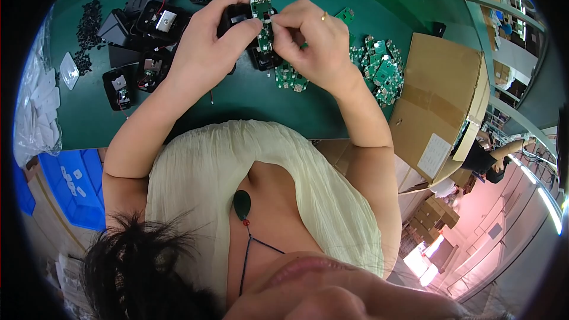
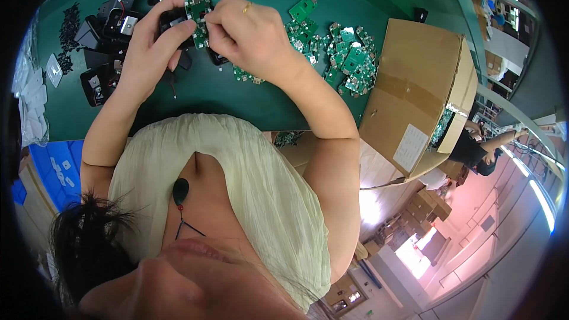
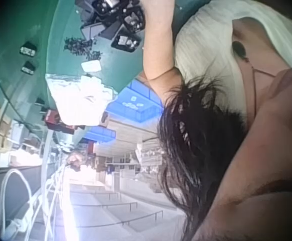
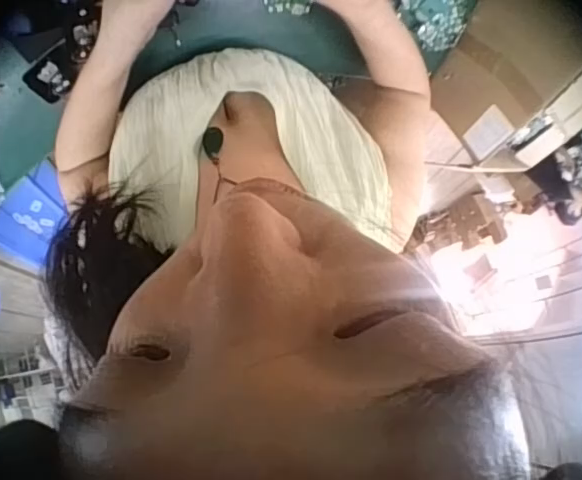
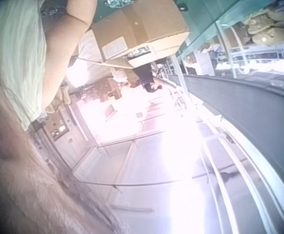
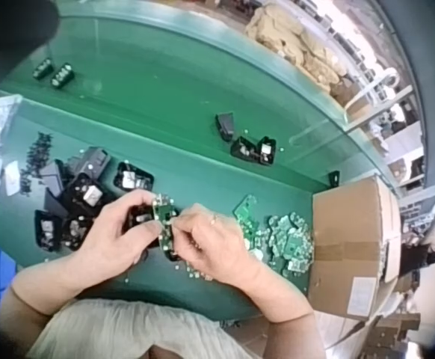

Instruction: The person assembles circuit boards into small black plastic electronic device housings by hand.

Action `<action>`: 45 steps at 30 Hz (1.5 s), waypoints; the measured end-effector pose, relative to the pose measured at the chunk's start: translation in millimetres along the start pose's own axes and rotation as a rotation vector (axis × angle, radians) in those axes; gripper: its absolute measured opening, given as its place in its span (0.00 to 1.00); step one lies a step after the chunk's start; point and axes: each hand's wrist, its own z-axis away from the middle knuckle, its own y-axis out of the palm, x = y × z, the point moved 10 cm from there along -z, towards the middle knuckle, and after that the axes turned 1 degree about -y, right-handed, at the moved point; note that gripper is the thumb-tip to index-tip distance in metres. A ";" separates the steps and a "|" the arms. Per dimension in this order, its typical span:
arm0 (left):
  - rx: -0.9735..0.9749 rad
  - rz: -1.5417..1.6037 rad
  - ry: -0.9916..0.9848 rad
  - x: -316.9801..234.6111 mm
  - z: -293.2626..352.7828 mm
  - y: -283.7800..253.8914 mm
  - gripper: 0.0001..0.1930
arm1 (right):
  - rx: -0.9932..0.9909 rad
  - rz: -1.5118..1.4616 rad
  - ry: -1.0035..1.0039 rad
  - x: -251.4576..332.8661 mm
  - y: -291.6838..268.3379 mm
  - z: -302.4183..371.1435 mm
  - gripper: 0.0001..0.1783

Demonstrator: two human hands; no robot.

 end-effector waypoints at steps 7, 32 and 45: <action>-0.001 -0.103 0.095 -2.8 -0.4 -1.0 0.12 | -0.084 -0.049 -0.008 -2.8 0.8 10.4 0.09; 0.103 0.128 -0.311 12.7 2.7 6.5 0.14 | 0.188 0.017 -0.027 8.7 -9.6 -12.4 0.07; 0.124 0.148 -0.307 15.3 3.3 7.1 0.16 | 0.447 0.173 -0.126 19.1 5.9 -12.8 0.07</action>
